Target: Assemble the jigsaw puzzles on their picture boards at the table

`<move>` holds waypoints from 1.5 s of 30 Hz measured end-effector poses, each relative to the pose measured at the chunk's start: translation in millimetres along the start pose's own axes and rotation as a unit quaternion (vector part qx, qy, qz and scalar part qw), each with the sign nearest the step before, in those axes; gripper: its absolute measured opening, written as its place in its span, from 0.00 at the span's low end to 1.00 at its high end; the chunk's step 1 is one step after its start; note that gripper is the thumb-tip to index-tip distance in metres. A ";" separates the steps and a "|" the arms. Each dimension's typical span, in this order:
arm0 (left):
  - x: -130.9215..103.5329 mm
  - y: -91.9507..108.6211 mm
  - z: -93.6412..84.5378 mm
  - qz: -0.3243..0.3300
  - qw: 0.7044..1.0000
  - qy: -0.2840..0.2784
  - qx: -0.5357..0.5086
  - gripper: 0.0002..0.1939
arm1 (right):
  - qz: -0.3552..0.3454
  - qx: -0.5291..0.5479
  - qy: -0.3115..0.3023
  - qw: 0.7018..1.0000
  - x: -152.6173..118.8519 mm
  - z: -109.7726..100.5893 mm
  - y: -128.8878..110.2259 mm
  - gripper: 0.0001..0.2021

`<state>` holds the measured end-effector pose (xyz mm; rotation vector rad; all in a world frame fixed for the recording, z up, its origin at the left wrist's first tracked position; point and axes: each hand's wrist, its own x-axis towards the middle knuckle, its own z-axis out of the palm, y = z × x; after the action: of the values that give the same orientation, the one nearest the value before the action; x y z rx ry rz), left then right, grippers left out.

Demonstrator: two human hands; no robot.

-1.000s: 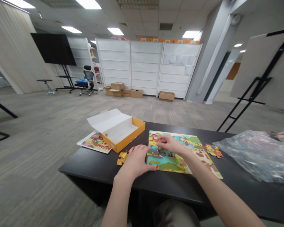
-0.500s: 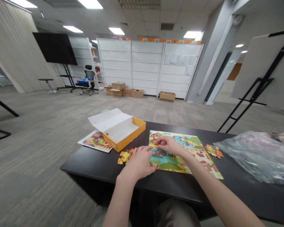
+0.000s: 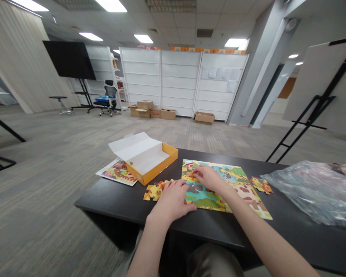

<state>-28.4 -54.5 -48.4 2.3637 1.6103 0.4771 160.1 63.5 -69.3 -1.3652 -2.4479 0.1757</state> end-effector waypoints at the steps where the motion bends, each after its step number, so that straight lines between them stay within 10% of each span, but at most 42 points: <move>1: 0.1 0.2 0.6 -0.001 1.000 0.001 0.001 0.28 | -0.006 0.001 -0.005 1.000 -0.1 -0.8 -0.8 0.08; 35: -1.0 1.9 3.5 0.009 1.000 0.000 -0.010 0.26 | -0.188 0.074 -0.015 0.979 -2.9 -1.0 -7.1 0.10; 45: -23.6 -62.2 -30.3 -0.107 0.989 0.102 -0.031 0.20 | -0.176 0.069 -0.020 0.982 -3.9 -3.4 -10.0 0.09</move>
<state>-101.5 -53.4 -47.1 2.1232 1.8812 0.7314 155.1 54.7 -64.3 -0.8625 -2.6073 0.2830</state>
